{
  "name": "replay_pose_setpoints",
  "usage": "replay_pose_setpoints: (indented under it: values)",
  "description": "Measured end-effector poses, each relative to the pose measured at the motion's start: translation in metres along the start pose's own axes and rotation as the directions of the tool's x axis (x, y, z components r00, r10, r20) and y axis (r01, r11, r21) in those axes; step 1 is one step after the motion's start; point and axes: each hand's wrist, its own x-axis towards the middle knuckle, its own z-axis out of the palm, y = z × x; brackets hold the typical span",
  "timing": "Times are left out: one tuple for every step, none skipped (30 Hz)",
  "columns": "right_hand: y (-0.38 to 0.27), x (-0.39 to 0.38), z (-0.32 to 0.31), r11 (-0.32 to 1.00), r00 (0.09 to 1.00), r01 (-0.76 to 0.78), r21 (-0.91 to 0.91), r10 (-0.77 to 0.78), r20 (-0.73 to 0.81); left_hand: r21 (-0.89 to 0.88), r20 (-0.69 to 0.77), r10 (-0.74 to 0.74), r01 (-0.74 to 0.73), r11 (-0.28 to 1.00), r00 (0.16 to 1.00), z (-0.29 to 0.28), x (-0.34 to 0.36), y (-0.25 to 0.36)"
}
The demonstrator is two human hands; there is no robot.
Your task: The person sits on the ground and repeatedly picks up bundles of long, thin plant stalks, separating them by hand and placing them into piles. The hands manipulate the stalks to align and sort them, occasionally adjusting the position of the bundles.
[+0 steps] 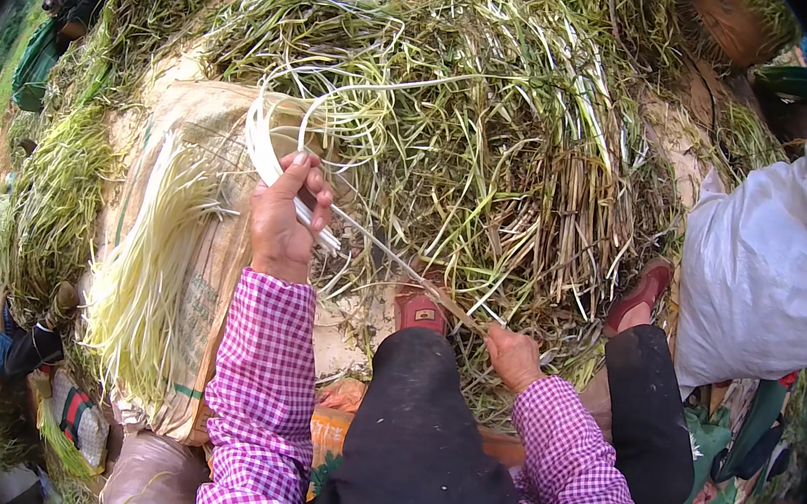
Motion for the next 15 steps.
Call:
replay_pose_setpoints:
  values:
    - [0.01, -0.005, 0.005, 0.997, 0.99, -0.048, -0.064, 0.056, 0.127, -0.008, -0.003, 0.003, -0.003, 1.0, 1.0, 0.002, 0.003, 0.003]
    - [0.019, -0.009, 0.011, 0.987, 0.974, -0.076, -0.143, 0.104, 0.204, -0.017, 0.004, 0.013, -0.013, 1.0, 1.0, 0.003, 0.005, 0.008]
    - [0.027, -0.014, 0.015, 0.972, 0.948, -0.094, -0.213, 0.153, 0.278, -0.028, 0.009, 0.003, -0.003, 1.0, 1.0, 0.004, 0.007, 0.014]
    - [0.033, -0.017, 0.018, 0.949, 0.917, -0.112, -0.296, 0.214, 0.337, -0.053, 0.026, 0.024, -0.022, 0.998, 0.999, 0.005, 0.011, 0.022]
    - [0.036, -0.02, 0.02, 0.927, 0.88, -0.157, -0.34, 0.288, 0.377, -0.079, 0.044, 0.042, -0.038, 0.996, 0.998, 0.005, 0.015, 0.031]
    - [0.038, -0.021, 0.02, 0.943, 0.892, -0.123, -0.309, 0.242, 0.382, -0.108, 0.063, 0.063, -0.056, 0.993, 0.996, 0.006, 0.017, 0.037]
    - [0.038, -0.02, 0.016, 0.94, 0.884, -0.113, -0.321, 0.243, 0.399, -0.092, 0.085, 0.088, -0.08, 0.993, 0.992, 0.007, 0.017, 0.042]
    - [0.035, -0.017, 0.01, 0.923, 0.844, -0.126, -0.363, 0.292, 0.449, -0.055, 0.085, 0.078, -0.074, 0.996, 0.993, 0.009, 0.017, 0.043]
    - [0.031, -0.012, 0.001, 0.946, 0.837, -0.158, -0.282, 0.28, 0.47, -0.024, 0.084, 0.072, -0.07, 0.997, 0.994, 0.013, 0.015, 0.041]
    - [0.024, -0.005, -0.009, 0.956, 0.84, -0.215, -0.201, 0.285, 0.461, -0.003, 0.125, 0.074, -0.075, 0.997, 0.989, 0.017, 0.013, 0.037]
    - [0.015, -0.001, -0.022, 0.979, 0.909, -0.171, -0.11, 0.2, 0.366, -0.014, 0.146, 0.06, -0.059, 0.998, 0.987, 0.023, 0.009, 0.03]
    - [0.007, 0.01, -0.036, 0.965, 0.916, -0.26, 0.043, 0.232, 0.328, -0.028, 0.114, 0.014, -0.011, 1.0, 0.993, 0.028, 0.005, 0.023]
    - [0.001, 0.017, -0.052, 0.986, 0.974, -0.139, 0.092, 0.12, 0.19, -0.005, 0.093, -0.004, 0.005, 1.0, 0.996, 0.034, 0.002, 0.015]
    - [-0.007, 0.023, -0.065, 0.958, 0.993, -0.1, 0.27, 0.079, 0.087, 0.009, 0.109, -0.003, 0.002, 1.0, 0.994, 0.039, -0.001, 0.006]
    - [-0.018, 0.026, -0.073, 0.867, 0.998, 0.029, 0.498, 0.005, -0.067, -0.007, 0.12, -0.003, 0.004, 1.0, 0.993, 0.043, -0.005, -0.003]
